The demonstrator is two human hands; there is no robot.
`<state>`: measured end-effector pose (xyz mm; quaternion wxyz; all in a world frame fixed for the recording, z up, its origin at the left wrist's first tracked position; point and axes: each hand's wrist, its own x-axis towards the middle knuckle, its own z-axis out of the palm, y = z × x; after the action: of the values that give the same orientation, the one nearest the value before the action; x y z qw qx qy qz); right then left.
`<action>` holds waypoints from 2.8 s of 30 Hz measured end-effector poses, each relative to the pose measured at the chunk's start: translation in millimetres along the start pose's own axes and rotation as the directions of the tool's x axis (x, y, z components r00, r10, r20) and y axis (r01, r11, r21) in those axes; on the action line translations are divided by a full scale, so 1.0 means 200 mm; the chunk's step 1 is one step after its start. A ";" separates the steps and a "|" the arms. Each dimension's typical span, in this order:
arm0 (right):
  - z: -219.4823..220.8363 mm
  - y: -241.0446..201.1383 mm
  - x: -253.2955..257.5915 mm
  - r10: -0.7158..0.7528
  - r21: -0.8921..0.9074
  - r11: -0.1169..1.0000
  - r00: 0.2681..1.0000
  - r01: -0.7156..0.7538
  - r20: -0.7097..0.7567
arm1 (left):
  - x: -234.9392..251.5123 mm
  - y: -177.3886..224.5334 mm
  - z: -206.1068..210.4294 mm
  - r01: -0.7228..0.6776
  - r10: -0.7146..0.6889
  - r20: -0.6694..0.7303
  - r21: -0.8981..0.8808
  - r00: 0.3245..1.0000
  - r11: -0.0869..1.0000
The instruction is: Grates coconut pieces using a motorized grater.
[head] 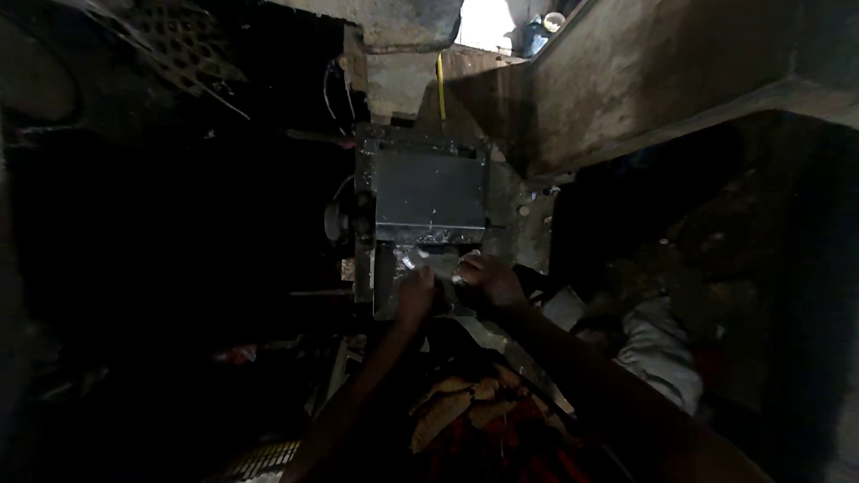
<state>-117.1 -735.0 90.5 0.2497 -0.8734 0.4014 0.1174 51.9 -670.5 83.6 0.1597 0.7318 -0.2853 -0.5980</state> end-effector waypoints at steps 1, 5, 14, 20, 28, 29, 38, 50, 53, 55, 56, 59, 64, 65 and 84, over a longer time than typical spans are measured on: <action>0.02 0.01 0.01 -0.001 0.025 1.000 0.999 0.002 -0.046 | 0.01 0.01 -0.02 -0.081 0.080 0.011 0.182 0.997 0.980; 0.07 0.00 -0.07 -0.044 0.116 0.991 0.991 0.058 -0.123 | -0.02 -0.06 0.01 -0.074 0.079 -0.008 0.255 0.997 0.964; 0.08 -0.02 0.09 -0.075 0.102 0.992 0.996 0.080 -0.051 | 0.02 0.02 -0.05 0.073 -0.061 -0.071 0.179 0.996 0.981; 0.06 -0.04 0.16 -0.090 -0.007 0.996 0.995 0.089 -0.047 | 0.08 0.05 -0.08 0.135 -0.119 -0.084 0.210 0.989 0.968; 0.04 -0.05 0.21 -0.060 -0.020 0.998 0.998 0.061 0.030 | 0.16 0.01 -0.10 0.153 -0.146 -0.072 0.102 0.987 0.983; 0.05 -0.05 0.22 -0.053 -0.019 0.998 0.997 0.054 0.047 | 0.16 0.00 -0.10 0.168 -0.166 -0.075 0.016 0.983 0.986; 0.10 -0.07 0.20 -0.006 -0.045 0.999 1.000 0.005 -0.017 | 0.17 -0.02 -0.08 0.193 -0.210 -0.072 -0.187 0.975 0.963; 0.15 -0.01 0.14 0.134 0.105 0.987 0.985 -0.123 -0.108 | 0.10 0.13 0.00 0.090 -0.090 -0.200 -0.009 0.976 0.996; 0.16 -0.01 0.16 0.110 0.087 0.990 0.993 -0.107 -0.031 | 0.12 0.08 0.01 0.064 -0.056 -0.209 0.033 0.976 0.997; 0.17 -0.01 0.16 0.057 0.059 0.997 0.998 -0.057 -0.011 | 0.13 0.05 0.02 0.108 -0.098 -0.179 0.045 0.979 0.993; 0.15 -0.01 0.16 0.017 0.023 1.000 0.999 -0.016 -0.039 | 0.13 0.06 0.01 0.122 -0.111 -0.163 0.056 0.980 0.991; 0.07 0.01 0.10 -0.092 -0.071 0.994 0.977 0.080 -0.192 | 0.13 0.00 -0.08 0.060 -0.059 -0.033 0.045 0.998 0.997; -0.03 0.11 -0.03 -0.188 0.089 0.978 0.981 0.191 -0.040 | 0.12 -0.12 -0.13 0.159 -0.107 0.183 -0.302 0.977 0.940; -0.02 0.12 -0.05 -0.189 0.151 0.970 0.982 0.190 -0.021 | 0.11 -0.13 -0.12 0.168 -0.108 0.182 -0.358 0.977 0.919; 0.04 -0.27 0.02 0.005 0.273 0.961 0.996 -0.030 0.090 | -0.11 -0.27 0.06 -0.266 0.130 -0.279 -0.533 0.951 0.803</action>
<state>-72.9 -703.5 100.3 0.3847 -0.8207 0.4102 0.1013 50.5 -612.9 66.6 0.4624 0.6813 -0.1508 -0.5470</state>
